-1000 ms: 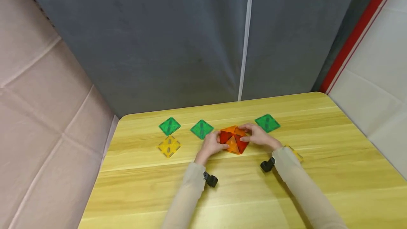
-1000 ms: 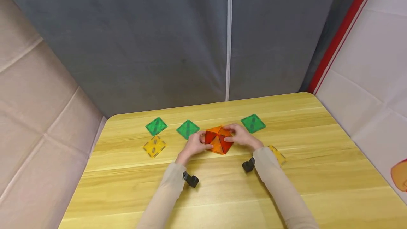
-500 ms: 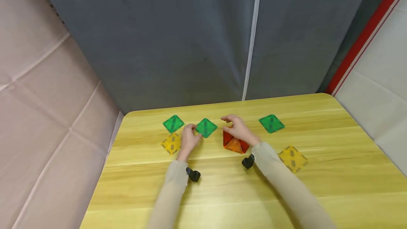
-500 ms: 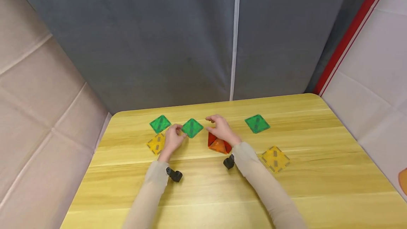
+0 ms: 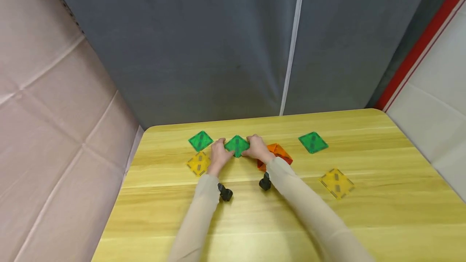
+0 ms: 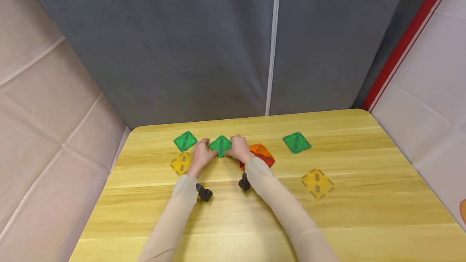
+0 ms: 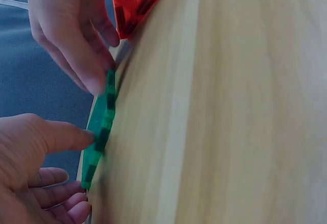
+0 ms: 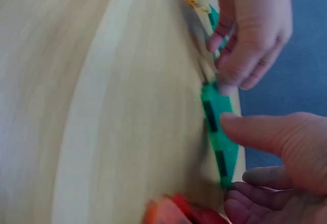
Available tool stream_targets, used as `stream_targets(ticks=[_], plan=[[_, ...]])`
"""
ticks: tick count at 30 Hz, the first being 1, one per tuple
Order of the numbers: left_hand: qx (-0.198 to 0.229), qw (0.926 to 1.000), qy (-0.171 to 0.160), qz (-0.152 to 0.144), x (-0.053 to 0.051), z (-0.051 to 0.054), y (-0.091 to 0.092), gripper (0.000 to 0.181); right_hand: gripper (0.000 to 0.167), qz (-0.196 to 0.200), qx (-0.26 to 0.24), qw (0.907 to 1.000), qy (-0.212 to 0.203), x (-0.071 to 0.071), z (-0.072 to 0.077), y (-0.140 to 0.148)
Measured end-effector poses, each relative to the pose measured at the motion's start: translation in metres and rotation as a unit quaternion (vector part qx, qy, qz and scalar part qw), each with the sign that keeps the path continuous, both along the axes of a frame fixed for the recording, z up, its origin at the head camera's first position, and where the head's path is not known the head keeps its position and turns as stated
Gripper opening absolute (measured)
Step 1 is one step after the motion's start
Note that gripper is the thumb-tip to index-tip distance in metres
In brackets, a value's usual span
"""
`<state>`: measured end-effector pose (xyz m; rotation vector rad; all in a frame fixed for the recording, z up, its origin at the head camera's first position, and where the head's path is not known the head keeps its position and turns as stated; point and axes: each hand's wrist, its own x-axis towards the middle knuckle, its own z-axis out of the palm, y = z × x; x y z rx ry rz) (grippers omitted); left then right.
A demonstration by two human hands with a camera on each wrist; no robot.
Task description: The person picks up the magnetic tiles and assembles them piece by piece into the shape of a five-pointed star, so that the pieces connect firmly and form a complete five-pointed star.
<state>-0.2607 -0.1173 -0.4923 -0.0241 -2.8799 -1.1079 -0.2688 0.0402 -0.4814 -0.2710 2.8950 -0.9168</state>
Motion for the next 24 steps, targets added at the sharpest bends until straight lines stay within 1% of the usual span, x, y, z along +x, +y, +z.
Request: stream_targets(ticks=[2,5,8,10,13,17,21,24], plan=[[-0.004,0.9999,0.008,-0.007,0.0,0.0,0.002,0.057,0.066,-0.002,0.021,0.9998,0.001,-0.001,-0.001,-0.005],[-0.007,0.9998,0.016,-0.011,0.002,0.001,0.005,0.054,0.06,-0.004,0.044,0.999,0.005,-0.002,-0.002,-0.012],[-0.002,0.9999,0.012,-0.009,0.003,0.003,0.007,0.052,0.056,-0.008,0.059,0.9982,0.004,-0.003,-0.002,-0.017],[0.002,0.9999,0.01,-0.009,0.003,0.004,0.008,0.052,0.056,-0.014,0.064,0.9979,-0.003,-0.003,-0.001,-0.019],[0.017,0.9998,-0.008,-0.006,0.001,0.005,0.007,0.053,0.06,-0.027,0.06,0.9975,-0.026,-0.002,0.002,-0.021],[0.024,0.9986,-0.047,0.004,-0.004,0.005,0.003,0.055,0.065,-0.031,0.064,0.9955,-0.063,-0.002,0.005,-0.023],[0.03,0.9966,-0.076,0.01,-0.007,0.005,-0.003,0.05,0.073,-0.029,0.076,0.9925,-0.092,-0.003,0.008,-0.025],[0.044,0.9949,-0.09,0.012,-0.008,0.006,-0.006,0.045,0.08,-0.036,0.065,0.9914,-0.108,-0.003,0.01,-0.026]])
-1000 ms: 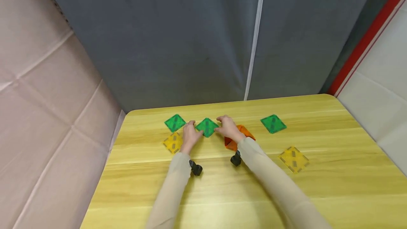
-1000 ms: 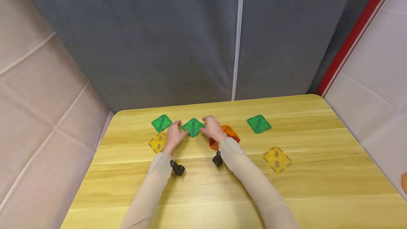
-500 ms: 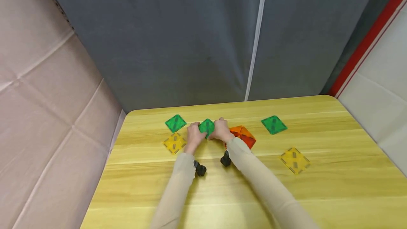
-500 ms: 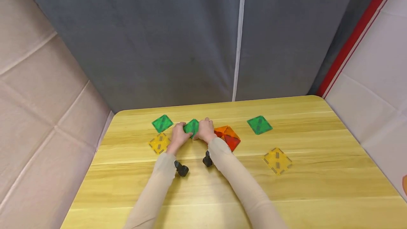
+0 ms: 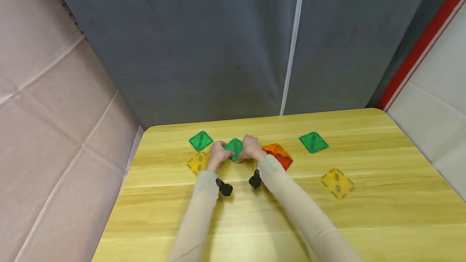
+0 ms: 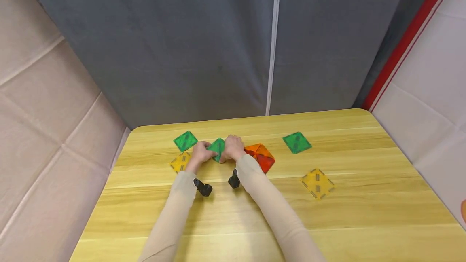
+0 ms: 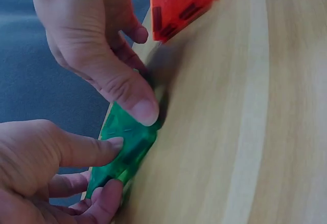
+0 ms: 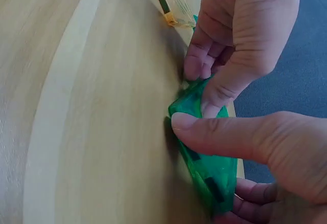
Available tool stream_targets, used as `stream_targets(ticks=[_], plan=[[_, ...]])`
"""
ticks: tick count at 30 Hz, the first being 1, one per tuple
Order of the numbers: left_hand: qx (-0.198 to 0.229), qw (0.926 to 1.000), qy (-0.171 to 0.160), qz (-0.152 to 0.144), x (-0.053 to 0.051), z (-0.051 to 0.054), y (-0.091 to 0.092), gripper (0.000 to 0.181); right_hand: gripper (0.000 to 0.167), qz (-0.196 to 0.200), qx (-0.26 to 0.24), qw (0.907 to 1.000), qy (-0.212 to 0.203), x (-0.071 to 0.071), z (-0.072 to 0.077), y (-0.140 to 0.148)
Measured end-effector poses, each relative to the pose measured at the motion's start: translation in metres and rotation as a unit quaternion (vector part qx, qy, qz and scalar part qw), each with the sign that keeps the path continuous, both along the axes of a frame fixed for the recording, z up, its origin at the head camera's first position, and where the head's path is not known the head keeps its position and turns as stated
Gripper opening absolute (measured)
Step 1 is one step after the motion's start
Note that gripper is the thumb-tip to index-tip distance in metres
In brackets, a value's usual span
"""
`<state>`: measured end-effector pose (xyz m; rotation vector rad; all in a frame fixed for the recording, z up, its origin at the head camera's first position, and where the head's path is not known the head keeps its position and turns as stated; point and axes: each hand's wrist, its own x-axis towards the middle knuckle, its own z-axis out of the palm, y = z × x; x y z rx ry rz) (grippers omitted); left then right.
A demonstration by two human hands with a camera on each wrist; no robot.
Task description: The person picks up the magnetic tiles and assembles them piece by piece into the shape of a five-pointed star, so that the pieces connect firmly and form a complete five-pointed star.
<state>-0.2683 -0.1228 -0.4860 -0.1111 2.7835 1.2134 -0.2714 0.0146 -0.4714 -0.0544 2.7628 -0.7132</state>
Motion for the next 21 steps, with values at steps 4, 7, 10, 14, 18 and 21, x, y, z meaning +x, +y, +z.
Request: stream_targets(ticks=[4,7,10,14,18,21], plan=[[0.043,0.999,-0.01,0.011,0.003,0.002,-0.003,0.04,0.075,0.004,-0.066,0.9978,0.003,0.001,-0.002,0.001],[0.064,0.9977,-0.007,0.019,0.007,0.004,-0.006,0.036,0.058,0.008,-0.131,0.9912,0.016,0.004,-0.003,0.003],[0.075,0.997,-0.006,0.02,0.009,0.006,-0.008,0.033,0.044,-0.004,-0.196,0.9803,0.026,0.009,-0.002,0.003],[0.088,0.9959,-0.01,0.018,0.013,0.005,-0.009,0.032,0.038,-0.041,-0.265,0.9631,0.024,0.015,-0.003,-0.002],[0.102,0.9946,0.004,0.018,0.017,0.004,-0.008,0.032,0.039,-0.097,-0.292,0.9514,0.018,0.02,-0.006,-0.004],[0.107,0.9937,0.027,0.016,0.022,0.006,-0.006,0.03,0.039,-0.128,-0.313,0.9409,0.01,0.024,-0.006,-0.001]])
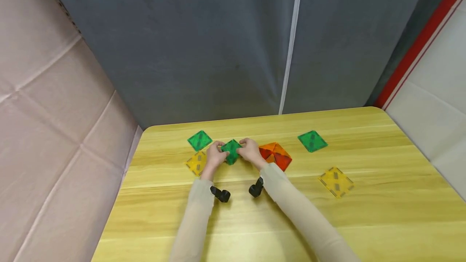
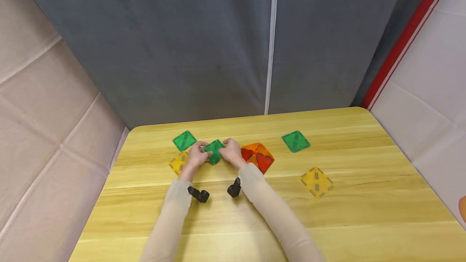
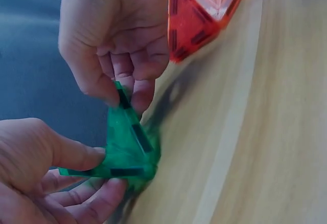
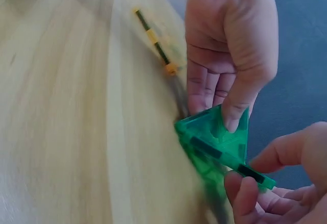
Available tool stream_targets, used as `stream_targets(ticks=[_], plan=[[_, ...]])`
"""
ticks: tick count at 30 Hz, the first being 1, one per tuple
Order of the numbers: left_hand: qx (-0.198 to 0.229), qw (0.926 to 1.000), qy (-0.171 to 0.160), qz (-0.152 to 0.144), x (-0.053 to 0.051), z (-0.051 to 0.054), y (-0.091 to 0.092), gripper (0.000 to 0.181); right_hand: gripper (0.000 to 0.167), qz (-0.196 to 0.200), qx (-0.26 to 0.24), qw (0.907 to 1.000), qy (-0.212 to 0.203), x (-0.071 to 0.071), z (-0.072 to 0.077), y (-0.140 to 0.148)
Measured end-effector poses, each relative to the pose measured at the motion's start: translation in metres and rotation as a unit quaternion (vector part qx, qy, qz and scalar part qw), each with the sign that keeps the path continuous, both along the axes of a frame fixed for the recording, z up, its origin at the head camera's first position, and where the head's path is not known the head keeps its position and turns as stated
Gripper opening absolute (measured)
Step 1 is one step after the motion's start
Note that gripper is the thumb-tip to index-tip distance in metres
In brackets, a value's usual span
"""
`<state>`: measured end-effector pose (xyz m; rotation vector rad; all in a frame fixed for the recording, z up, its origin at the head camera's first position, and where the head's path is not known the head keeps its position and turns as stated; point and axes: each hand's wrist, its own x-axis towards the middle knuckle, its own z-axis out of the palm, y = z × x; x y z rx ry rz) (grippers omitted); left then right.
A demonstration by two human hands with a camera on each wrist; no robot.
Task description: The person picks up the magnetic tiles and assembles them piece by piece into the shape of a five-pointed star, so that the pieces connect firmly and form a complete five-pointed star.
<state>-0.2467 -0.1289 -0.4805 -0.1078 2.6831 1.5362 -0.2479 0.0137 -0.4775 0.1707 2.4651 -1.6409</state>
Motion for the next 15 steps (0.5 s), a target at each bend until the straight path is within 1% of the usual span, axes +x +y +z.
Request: stream_targets(ticks=[2,4,7,11,15], plan=[[-0.005,0.9997,0.024,-0.001,0.003,0.002,0.003,0.028,0.034,-0.014,-0.016,0.9998,-0.005,0.004,0.003,0.005],[-0.006,0.9988,0.049,-0.005,0.008,0.005,0.008,0.026,0.027,-0.022,-0.026,0.9994,-0.001,0.009,0.008,0.012],[-0.004,0.9963,0.083,-0.021,0.014,0.01,0.017,0.02,0.015,-0.021,-0.032,0.999,0.025,0.017,0.016,0.026],[0.012,0.9893,0.13,-0.065,0.023,0.019,0.031,0.014,0.007,-0.012,-0.028,0.9966,0.077,0.031,0.025,0.05],[0.032,0.9775,0.175,-0.114,0.03,0.025,0.044,0.012,0.005,-0.007,0.001,0.99,0.141,0.046,0.032,0.073]])
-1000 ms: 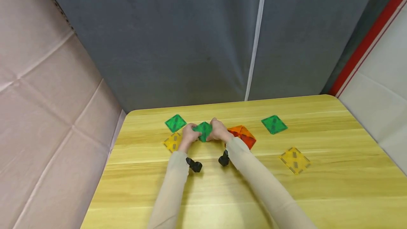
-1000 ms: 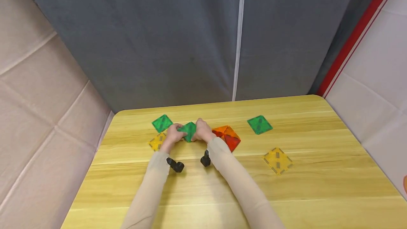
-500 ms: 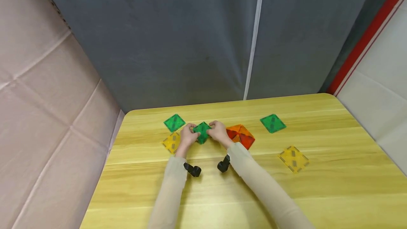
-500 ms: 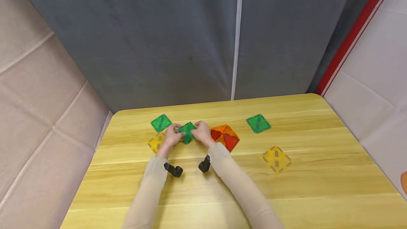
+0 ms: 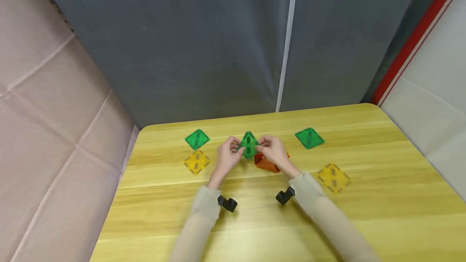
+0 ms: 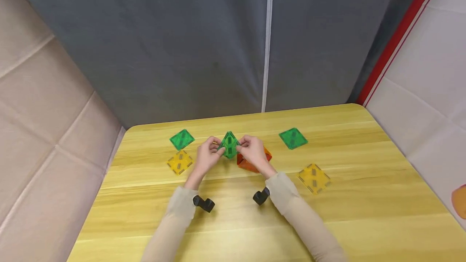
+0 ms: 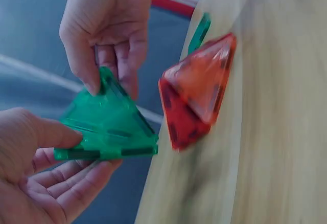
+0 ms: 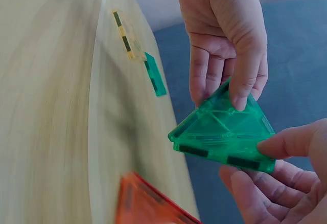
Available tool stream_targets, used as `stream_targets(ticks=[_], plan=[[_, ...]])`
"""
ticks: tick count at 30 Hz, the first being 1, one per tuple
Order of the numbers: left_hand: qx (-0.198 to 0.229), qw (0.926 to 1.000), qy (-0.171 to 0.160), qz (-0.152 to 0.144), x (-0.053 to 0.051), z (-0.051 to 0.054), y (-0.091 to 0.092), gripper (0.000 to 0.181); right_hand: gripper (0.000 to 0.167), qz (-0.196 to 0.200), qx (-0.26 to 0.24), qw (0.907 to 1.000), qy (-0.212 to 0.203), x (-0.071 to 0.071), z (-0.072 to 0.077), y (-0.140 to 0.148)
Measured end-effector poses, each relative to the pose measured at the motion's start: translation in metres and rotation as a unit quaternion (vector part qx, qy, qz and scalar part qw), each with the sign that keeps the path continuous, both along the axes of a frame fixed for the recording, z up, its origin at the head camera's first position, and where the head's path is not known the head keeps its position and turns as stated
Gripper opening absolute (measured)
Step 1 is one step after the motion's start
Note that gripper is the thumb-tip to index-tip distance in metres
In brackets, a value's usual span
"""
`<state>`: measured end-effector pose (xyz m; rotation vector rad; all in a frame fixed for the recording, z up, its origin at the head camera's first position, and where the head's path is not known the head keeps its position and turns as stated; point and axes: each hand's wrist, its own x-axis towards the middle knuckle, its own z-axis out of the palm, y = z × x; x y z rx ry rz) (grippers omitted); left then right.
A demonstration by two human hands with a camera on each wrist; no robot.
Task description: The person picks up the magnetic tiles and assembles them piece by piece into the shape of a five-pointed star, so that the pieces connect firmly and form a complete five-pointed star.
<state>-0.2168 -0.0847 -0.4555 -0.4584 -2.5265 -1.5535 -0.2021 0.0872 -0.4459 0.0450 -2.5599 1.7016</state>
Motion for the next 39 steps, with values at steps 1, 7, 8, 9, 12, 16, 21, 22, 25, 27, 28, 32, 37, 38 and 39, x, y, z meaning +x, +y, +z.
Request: stream_targets(ticks=[1,7,8,9,12,16,21,22,25,27,28,32,37,38,39], plan=[[0.002,0.9999,0.007,-0.013,0.001,0.0,0.003,0.012,0.004,0.002,0.008,0.9998,0.017,0.003,0.001,0.005],[0.016,0.9963,0.037,-0.076,0.008,-0.001,0.017,0.011,0.004,0.027,0.075,0.99,0.116,0.02,0.0,0.029],[0.02,0.9957,0.035,-0.083,0.008,-0.002,0.019,0.011,0.005,0.031,0.088,0.9872,0.129,0.022,-0.001,0.032],[0.025,0.995,0.034,-0.091,0.009,-0.003,0.021,0.011,0.006,0.032,0.103,0.9842,0.14,0.025,-0.002,0.035],[0.03,0.9923,0.037,-0.114,0.012,-0.005,0.026,0.011,0.014,0.032,0.135,0.9749,0.174,0.032,-0.006,0.04],[0.003,0.9886,0.071,-0.133,0.015,-0.007,0.03,0.012,0.023,0.028,0.16,0.963,0.215,0.039,-0.013,0.045],[-0.054,0.9798,0.124,-0.147,0.018,-0.01,0.031,0.019,0.03,0.025,0.202,0.9432,0.263,0.047,-0.022,0.047],[-0.066,0.9771,0.135,-0.15,0.019,-0.011,0.031,0.02,0.031,0.025,0.209,0.9387,0.273,0.048,-0.024,0.048],[-0.099,0.9679,0.168,-0.159,0.02,-0.013,0.032,0.024,0.035,0.018,0.229,0.9251,0.302,0.051,-0.028,0.048],[-0.124,0.9614,0.188,-0.159,0.02,-0.014,0.032,0.025,0.037,0.015,0.242,0.9176,0.315,0.052,-0.03,0.048],[-0.135,0.9582,0.197,-0.158,0.021,-0.014,0.033,0.026,0.039,0.015,0.249,0.9149,0.318,0.052,-0.031,0.048],[-0.18,0.9445,0.225,-0.158,0.022,-0.016,0.034,0.028,0.04,0.011,0.278,0.9028,0.328,0.053,-0.037,0.047],[-0.213,0.9333,0.235,-0.168,0.024,-0.02,0.035,0.029,0.039,0.024,0.303,0.8964,0.323,0.056,-0.041,0.047],[-0.219,0.9321,0.234,-0.168,0.024,-0.021,0.035,0.029,0.039,0.029,0.308,0.8961,0.319,0.057,-0.041,0.047],[-0.224,0.931,0.233,-0.169,0.025,-0.022,0.035,0.029,0.039,0.032,0.313,0.8958,0.314,0.058,-0.042,0.047]])
